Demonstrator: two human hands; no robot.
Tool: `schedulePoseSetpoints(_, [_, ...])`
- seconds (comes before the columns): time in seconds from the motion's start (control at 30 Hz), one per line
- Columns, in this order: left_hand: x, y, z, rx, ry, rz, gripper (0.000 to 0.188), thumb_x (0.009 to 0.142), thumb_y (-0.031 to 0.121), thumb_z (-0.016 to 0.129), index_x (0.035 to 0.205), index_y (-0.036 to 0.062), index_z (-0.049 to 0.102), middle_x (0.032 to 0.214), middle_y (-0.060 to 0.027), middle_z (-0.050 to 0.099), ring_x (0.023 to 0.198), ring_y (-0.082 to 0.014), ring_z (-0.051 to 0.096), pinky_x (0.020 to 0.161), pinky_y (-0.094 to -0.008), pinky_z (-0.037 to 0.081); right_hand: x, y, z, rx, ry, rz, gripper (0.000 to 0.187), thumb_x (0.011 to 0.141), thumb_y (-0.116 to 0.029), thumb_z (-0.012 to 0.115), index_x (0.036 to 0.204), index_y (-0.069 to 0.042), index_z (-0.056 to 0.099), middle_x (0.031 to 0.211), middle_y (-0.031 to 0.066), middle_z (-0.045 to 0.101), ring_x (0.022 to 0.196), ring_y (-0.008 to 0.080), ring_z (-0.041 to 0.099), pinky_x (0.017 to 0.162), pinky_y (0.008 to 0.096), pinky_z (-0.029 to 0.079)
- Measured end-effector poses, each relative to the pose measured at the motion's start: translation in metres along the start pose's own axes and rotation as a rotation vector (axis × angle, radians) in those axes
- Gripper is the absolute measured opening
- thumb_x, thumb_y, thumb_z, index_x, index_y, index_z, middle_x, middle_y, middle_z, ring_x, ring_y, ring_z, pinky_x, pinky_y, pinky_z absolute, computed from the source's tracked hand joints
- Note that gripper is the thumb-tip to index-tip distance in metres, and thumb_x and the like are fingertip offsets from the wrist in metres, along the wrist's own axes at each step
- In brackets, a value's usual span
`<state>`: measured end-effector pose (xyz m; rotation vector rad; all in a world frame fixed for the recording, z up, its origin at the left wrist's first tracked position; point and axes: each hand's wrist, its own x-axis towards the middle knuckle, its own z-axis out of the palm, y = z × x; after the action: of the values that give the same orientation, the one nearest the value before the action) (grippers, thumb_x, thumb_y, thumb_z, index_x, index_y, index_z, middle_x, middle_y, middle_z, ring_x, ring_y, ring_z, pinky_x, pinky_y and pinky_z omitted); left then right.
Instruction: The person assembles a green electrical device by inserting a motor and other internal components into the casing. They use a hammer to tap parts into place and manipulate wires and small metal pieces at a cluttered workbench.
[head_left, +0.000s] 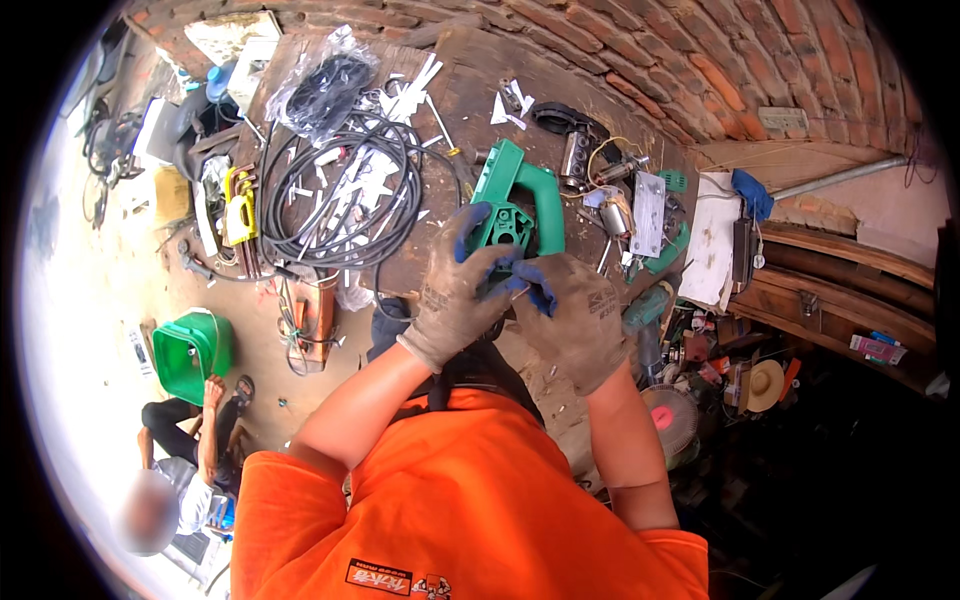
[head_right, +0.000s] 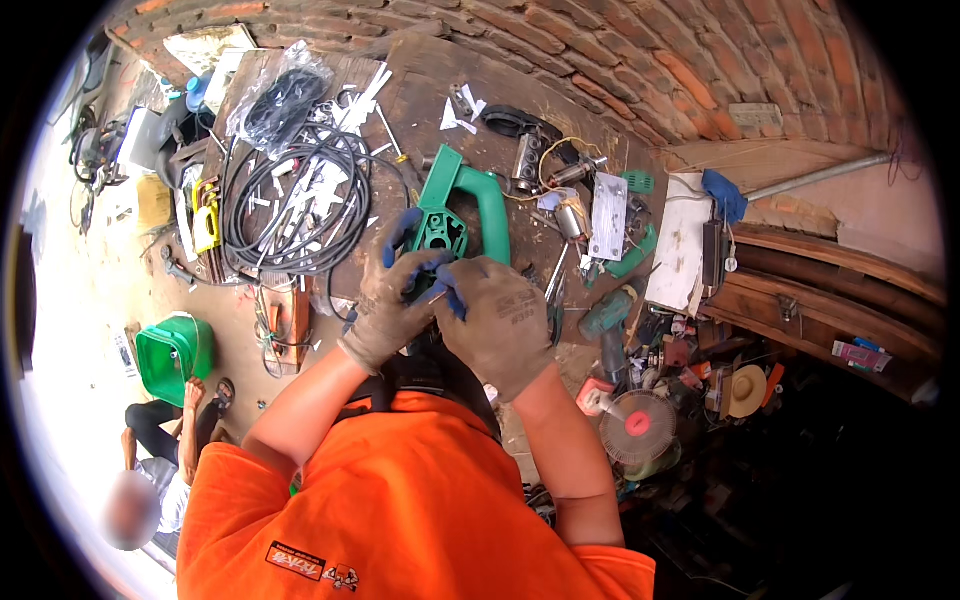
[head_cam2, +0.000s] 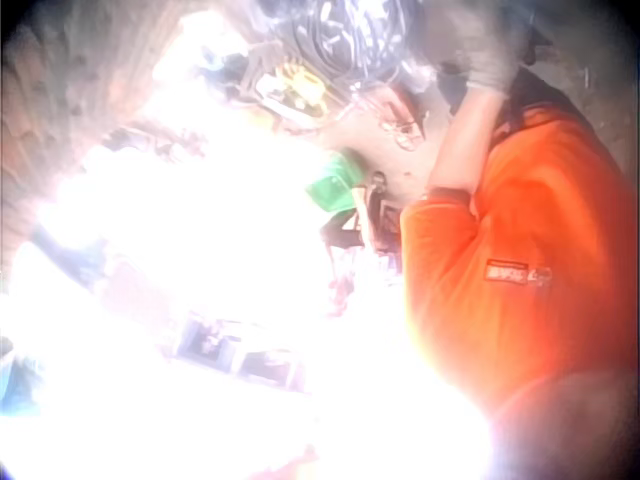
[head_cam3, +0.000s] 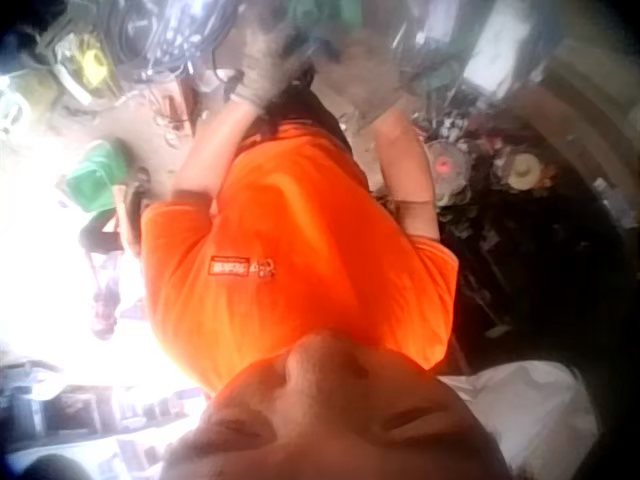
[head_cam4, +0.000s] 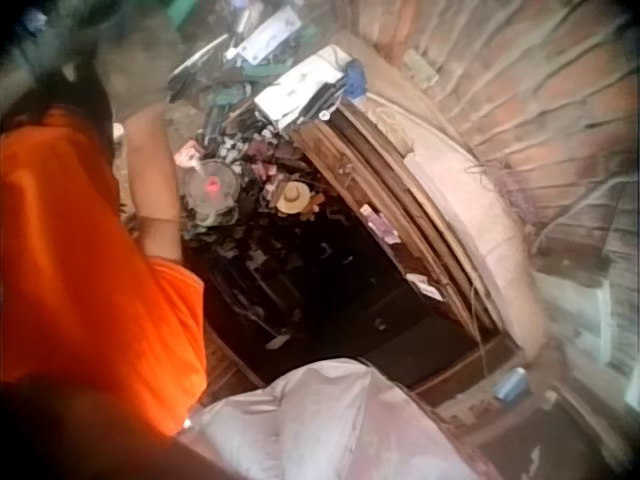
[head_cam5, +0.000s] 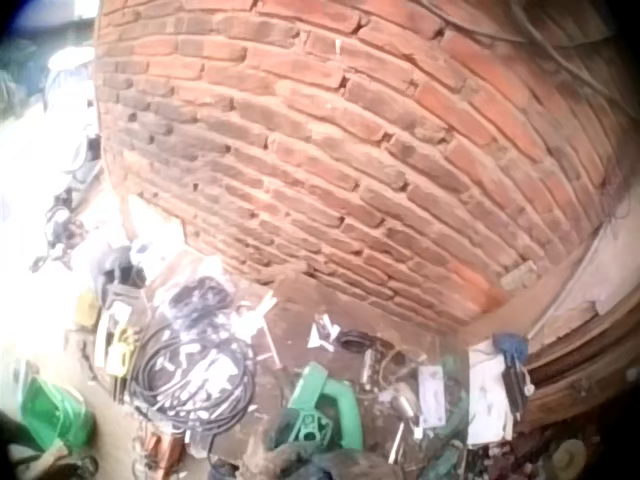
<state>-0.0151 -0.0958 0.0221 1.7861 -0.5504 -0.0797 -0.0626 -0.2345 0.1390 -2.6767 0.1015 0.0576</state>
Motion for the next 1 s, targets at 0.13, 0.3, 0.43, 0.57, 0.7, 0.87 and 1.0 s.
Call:
schedulePoseSetpoints(0.13, [0.001, -0.01, 0.003, -0.056, 0.041, 0.055, 0.031, 0.071, 0.011, 0.084, 0.101, 0.0136, 0.078, 0.148, -0.0221, 0.05, 0.134, -0.0441, 0.051, 0.109, -0.0497, 0.046, 0.003, -0.017, -0.01, -0.134, -0.111, 0.147, 0.025, 0.089, -0.026, 0.072, 0.104, -0.005, 0.071, 0.088, 0.0176, 0.068, 0.084, 0.0385, 0.069, 0.074, 0.0491, 0.056])
schedulePoseSetpoints(0.3, [-0.002, -0.014, 0.0, -0.087, 0.009, 0.052, 0.028, 0.073, 0.007, 0.079, 0.1, 0.0118, 0.078, 0.149, -0.0227, 0.05, 0.134, -0.0445, 0.052, 0.109, -0.0502, 0.046, 0.01, -0.035, -0.041, -0.011, -0.132, 0.047, 0.03, 0.093, -0.027, 0.069, 0.115, -0.007, 0.072, 0.086, 0.0167, 0.07, 0.076, 0.0356, 0.07, 0.068, 0.0466, 0.057])
schedulePoseSetpoints(0.43, [-0.002, -0.016, -0.001, -0.09, -0.009, 0.057, 0.029, 0.074, 0.005, 0.075, 0.102, 0.0124, 0.079, 0.151, -0.0231, 0.048, 0.135, -0.0451, 0.051, 0.11, -0.0503, 0.045, 0.018, -0.018, -0.033, 0.442, -0.31, 0.307, 0.034, 0.097, -0.026, 0.066, 0.124, -0.005, 0.07, 0.089, 0.0136, 0.074, 0.073, 0.0251, 0.072, 0.066, 0.0386, 0.057])
schedulePoseSetpoints(0.57, [-0.004, -0.015, -0.002, -0.05, -0.022, 0.075, 0.031, 0.076, 0.008, 0.076, 0.106, 0.0144, 0.079, 0.152, -0.0235, 0.047, 0.136, -0.0454, 0.05, 0.111, -0.0502, 0.045, 0.009, 0.007, -0.033, 1.19, -0.483, 0.6, 0.036, 0.101, -0.024, 0.064, 0.126, 0.001, 0.068, 0.093, 0.0107, 0.075, 0.078, 0.0169, 0.071, 0.066, 0.0319, 0.056])
schedulePoseSetpoints(0.7, [-0.005, -0.013, -0.002, -0.096, -0.034, 0.069, 0.032, 0.078, 0.012, 0.078, 0.109, 0.0167, 0.079, 0.152, -0.0235, 0.046, 0.138, -0.0453, 0.049, 0.113, -0.0504, 0.044, 0.001, 0.011, -0.018, 1.402, -0.455, 0.55, 0.037, 0.099, -0.022, 0.067, 0.126, 0.004, 0.067, 0.099, 0.0121, 0.075, 0.085, 0.0181, 0.072, 0.068, 0.0318, 0.058])
schedulePoseSetpoints(0.87, [-0.004, -0.015, -0.001, -0.053, -0.046, 0.07, 0.031, 0.08, 0.015, 0.08, 0.111, 0.0183, 0.079, 0.153, -0.0233, 0.046, 0.138, -0.045, 0.049, 0.112, -0.0507, 0.044, -0.005, 0.013, -0.003, 1.056, -0.27, 0.423, 0.036, 0.097, -0.023, 0.072, 0.119, 0.005, 0.067, 0.1, 0.0136, 0.076, 0.085, 0.02, 0.073, 0.069, 0.0315, 0.058])
schedulePoseSetpoints(1.0, [-0.007, -0.016, 0.002, -0.027, -0.014, 0.073, 0.03, 0.081, 0.015, 0.079, 0.111, 0.0189, 0.079, 0.153, -0.0231, 0.046, 0.137, -0.0449, 0.049, 0.112, -0.0506, 0.044, 0.004, -0.011, -0.004, 0.526, -0.211, 0.459, 0.035, 0.099, -0.024, 0.069, 0.116, 0.007, 0.067, 0.099, 0.0163, 0.076, 0.081, 0.0224, 0.075, 0.068, 0.0312, 0.058])
